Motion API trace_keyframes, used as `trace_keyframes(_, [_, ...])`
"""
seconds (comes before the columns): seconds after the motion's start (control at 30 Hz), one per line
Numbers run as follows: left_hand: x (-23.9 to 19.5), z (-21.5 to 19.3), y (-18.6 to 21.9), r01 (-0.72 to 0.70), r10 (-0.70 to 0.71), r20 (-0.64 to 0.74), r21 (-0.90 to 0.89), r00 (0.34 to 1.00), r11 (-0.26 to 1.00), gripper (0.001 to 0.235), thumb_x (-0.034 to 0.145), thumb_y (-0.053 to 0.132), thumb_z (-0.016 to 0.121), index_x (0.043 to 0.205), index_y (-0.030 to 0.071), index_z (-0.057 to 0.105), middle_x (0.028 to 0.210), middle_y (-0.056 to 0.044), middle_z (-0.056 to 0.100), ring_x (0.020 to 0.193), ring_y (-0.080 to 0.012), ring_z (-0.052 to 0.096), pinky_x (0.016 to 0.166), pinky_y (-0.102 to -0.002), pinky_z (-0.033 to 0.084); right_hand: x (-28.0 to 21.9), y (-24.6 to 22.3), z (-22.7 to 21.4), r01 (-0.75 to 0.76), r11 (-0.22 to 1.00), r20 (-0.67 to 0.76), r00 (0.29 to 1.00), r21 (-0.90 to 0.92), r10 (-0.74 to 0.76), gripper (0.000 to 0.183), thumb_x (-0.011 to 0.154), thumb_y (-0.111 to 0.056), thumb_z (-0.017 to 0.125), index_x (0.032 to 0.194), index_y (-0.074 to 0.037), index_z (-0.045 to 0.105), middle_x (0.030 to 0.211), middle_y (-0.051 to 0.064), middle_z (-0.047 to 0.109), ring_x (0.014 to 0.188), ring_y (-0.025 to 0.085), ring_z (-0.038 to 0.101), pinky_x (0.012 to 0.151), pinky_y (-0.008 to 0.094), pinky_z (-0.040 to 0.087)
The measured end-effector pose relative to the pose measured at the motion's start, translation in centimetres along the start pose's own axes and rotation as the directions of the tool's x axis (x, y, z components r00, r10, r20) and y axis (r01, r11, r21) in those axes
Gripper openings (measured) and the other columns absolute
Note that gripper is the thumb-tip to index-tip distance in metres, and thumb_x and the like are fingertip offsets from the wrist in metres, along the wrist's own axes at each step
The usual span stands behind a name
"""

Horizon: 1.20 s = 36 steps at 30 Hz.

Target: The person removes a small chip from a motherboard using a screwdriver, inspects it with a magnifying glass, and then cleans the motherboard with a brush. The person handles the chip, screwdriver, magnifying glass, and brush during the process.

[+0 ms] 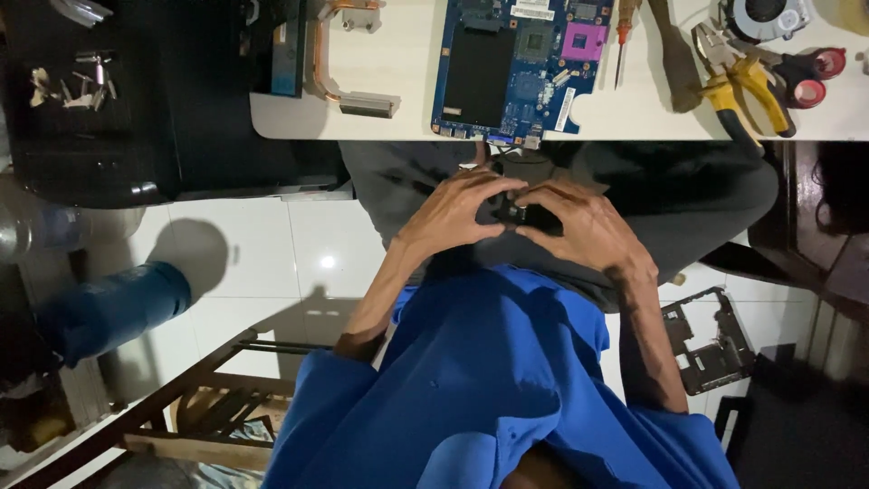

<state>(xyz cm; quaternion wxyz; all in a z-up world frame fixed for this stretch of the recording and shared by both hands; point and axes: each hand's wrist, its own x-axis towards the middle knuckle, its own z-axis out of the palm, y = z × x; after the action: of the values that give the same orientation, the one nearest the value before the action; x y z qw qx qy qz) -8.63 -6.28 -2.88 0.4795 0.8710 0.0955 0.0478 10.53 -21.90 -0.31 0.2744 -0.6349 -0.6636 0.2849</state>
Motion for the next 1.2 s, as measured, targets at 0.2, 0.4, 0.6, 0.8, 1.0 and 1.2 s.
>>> trace_keyframes(0.2, [0.2,-0.3,0.2,0.022,-0.024,-0.026,-0.070,0.999,0.997,0.065,0.084,0.012,0.083,0.144,0.016,0.058,0.125,-0.021,0.069,0.121,-0.0429,0.062,0.102,-0.053,0.050,-0.1,-0.2,-0.5,-0.062,0.997,0.024,0.998,0.043,0.061,0.034,0.095,-0.025,0.075,0.123,-0.007,0.068,0.112,0.017,0.073,0.108,0.037,0.069,0.090,0.048,0.056])
trace_keyframes(0.4, [-0.2,0.0,-1.1,-0.034,0.023,-0.052,-0.233,0.998,0.972,0.062,0.089,0.013,0.082,0.146,0.018,0.058,0.124,-0.015,0.068,0.123,-0.0397,0.060,0.104,-0.051,0.049,-0.1,-0.6,-0.7,-0.048,0.996,-0.037,0.998,0.069,0.051,0.036,0.093,-0.028,0.078,0.124,-0.010,0.069,0.112,0.013,0.073,0.107,0.033,0.069,0.092,0.044,0.056])
trace_keyframes(0.6, [0.1,0.1,-0.8,-0.048,0.026,-0.079,-0.290,0.997,0.956,0.060,0.090,0.014,0.083,0.145,0.016,0.059,0.122,-0.017,0.069,0.121,-0.0404,0.061,0.103,-0.054,0.050,-0.3,-0.2,-0.7,-0.034,0.996,-0.058,0.998,0.080,0.038,0.037,0.093,-0.030,0.078,0.123,-0.011,0.069,0.108,0.011,0.073,0.105,0.032,0.069,0.090,0.043,0.057])
trace_keyframes(0.8, [0.2,0.6,-0.3,-0.033,0.010,-0.073,-0.328,0.997,0.944,0.061,0.089,0.013,0.083,0.145,0.013,0.058,0.126,-0.021,0.069,0.123,-0.0415,0.061,0.105,-0.055,0.049,-0.5,-1.6,-1.6,-0.101,0.994,0.001,0.995,0.051,0.101,0.040,0.091,-0.028,0.078,0.125,-0.011,0.068,0.103,0.015,0.071,0.101,0.037,0.069,0.085,0.049,0.058])
trace_keyframes(1.0, [0.2,1.0,0.1,-0.028,-0.002,-0.089,-0.334,0.996,0.942,0.064,0.086,0.012,0.084,0.145,0.013,0.059,0.125,-0.020,0.069,0.123,-0.0400,0.063,0.104,-0.054,0.049,-1.1,-0.3,-0.5,-0.124,0.992,-0.010,0.992,0.036,0.124,0.039,0.092,-0.034,0.077,0.125,-0.016,0.068,0.102,0.012,0.070,0.103,0.035,0.069,0.085,0.047,0.058])
trace_keyframes(1.2, [0.3,0.9,0.2,-0.053,0.023,-0.098,-0.312,0.995,0.949,0.065,0.087,0.010,0.083,0.147,0.016,0.058,0.125,-0.018,0.068,0.122,-0.0378,0.063,0.106,-0.052,0.049,-0.8,-0.8,-0.7,-0.088,0.996,-0.056,0.995,0.007,0.088,0.038,0.091,-0.032,0.078,0.123,-0.013,0.070,0.102,0.017,0.071,0.103,0.039,0.069,0.085,0.048,0.058])
